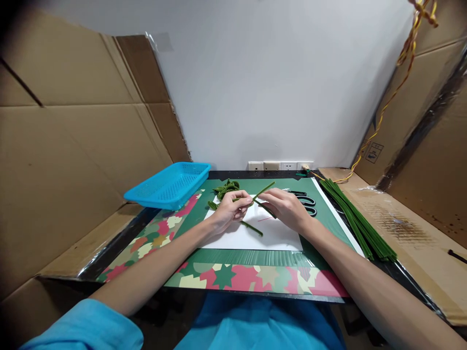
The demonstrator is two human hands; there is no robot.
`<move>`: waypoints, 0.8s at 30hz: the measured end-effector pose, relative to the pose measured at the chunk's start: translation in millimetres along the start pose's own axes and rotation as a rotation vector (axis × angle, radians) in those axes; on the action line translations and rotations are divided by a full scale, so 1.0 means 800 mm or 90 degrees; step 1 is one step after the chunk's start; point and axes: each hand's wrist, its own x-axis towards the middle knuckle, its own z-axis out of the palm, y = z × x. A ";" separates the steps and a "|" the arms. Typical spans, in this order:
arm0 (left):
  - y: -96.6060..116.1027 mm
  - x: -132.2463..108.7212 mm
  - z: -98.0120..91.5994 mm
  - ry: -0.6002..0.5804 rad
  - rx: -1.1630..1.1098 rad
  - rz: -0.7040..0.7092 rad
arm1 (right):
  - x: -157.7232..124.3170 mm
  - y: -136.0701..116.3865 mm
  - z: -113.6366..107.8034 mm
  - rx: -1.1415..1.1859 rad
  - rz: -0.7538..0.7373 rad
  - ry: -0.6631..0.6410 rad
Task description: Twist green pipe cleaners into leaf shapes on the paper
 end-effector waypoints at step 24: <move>0.005 -0.006 0.016 -0.036 0.016 0.012 | 0.005 -0.009 -0.007 -0.022 0.033 0.002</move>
